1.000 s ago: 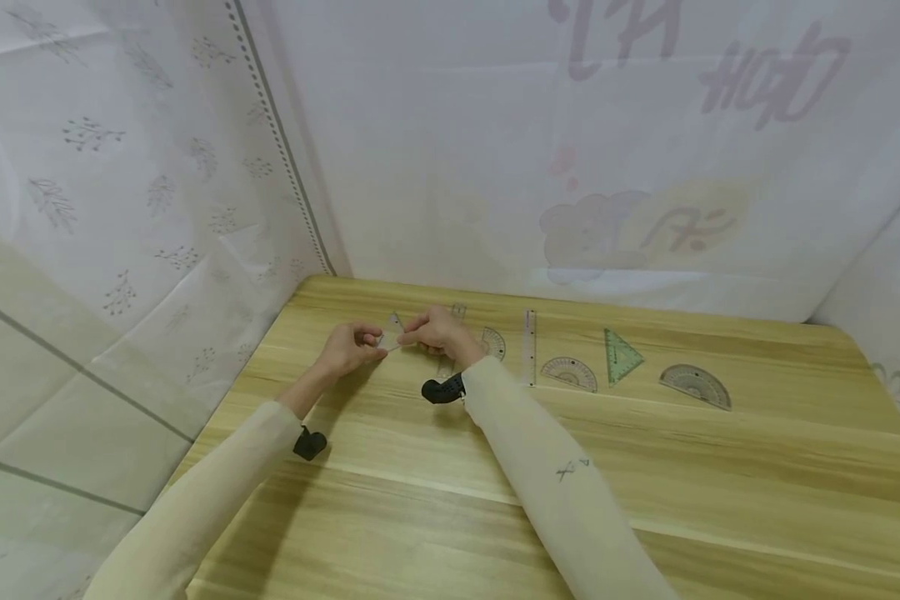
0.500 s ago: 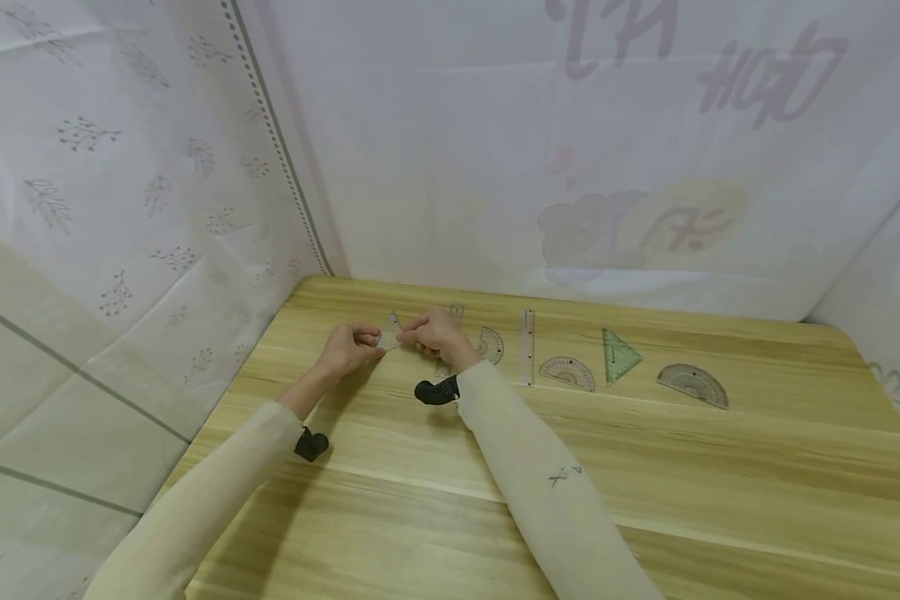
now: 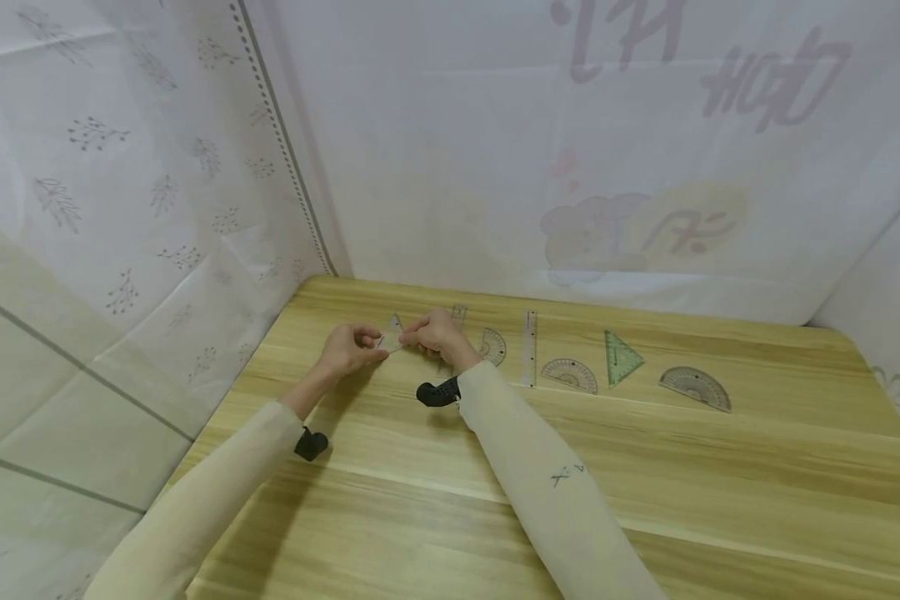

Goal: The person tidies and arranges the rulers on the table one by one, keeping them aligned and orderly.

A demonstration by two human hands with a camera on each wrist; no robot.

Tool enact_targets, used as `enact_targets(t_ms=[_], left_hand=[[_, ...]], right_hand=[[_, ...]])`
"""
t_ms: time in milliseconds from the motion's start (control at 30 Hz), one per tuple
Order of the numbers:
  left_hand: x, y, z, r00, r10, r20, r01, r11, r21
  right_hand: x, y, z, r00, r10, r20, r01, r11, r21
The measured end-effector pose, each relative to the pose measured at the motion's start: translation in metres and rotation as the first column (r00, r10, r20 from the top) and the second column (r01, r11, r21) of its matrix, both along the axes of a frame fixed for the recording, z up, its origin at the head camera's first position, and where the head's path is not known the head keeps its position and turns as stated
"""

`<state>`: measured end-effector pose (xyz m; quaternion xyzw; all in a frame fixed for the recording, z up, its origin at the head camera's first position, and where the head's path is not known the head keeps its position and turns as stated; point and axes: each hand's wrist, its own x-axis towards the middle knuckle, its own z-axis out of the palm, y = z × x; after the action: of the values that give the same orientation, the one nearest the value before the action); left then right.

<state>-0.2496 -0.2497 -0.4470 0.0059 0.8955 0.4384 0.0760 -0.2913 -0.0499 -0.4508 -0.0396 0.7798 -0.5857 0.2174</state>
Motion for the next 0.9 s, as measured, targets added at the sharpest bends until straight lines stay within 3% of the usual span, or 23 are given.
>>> enact_targets(t_ms=[467, 900], left_hand=[[0.000, 0.004, 0.004, 0.997, 0.069, 0.045, -0.073, 0.994, 0.084], [0.000, 0.003, 0.002, 0.998, 0.050, 0.043, -0.053, 0.994, 0.093]], right_hand=[[0.000, 0.003, 0.008, 0.998, 0.016, 0.054, -0.012, 0.997, -0.074], [0.000, 0.002, 0.009, 0.998, 0.021, 0.067, -0.020, 1.000, -0.018]])
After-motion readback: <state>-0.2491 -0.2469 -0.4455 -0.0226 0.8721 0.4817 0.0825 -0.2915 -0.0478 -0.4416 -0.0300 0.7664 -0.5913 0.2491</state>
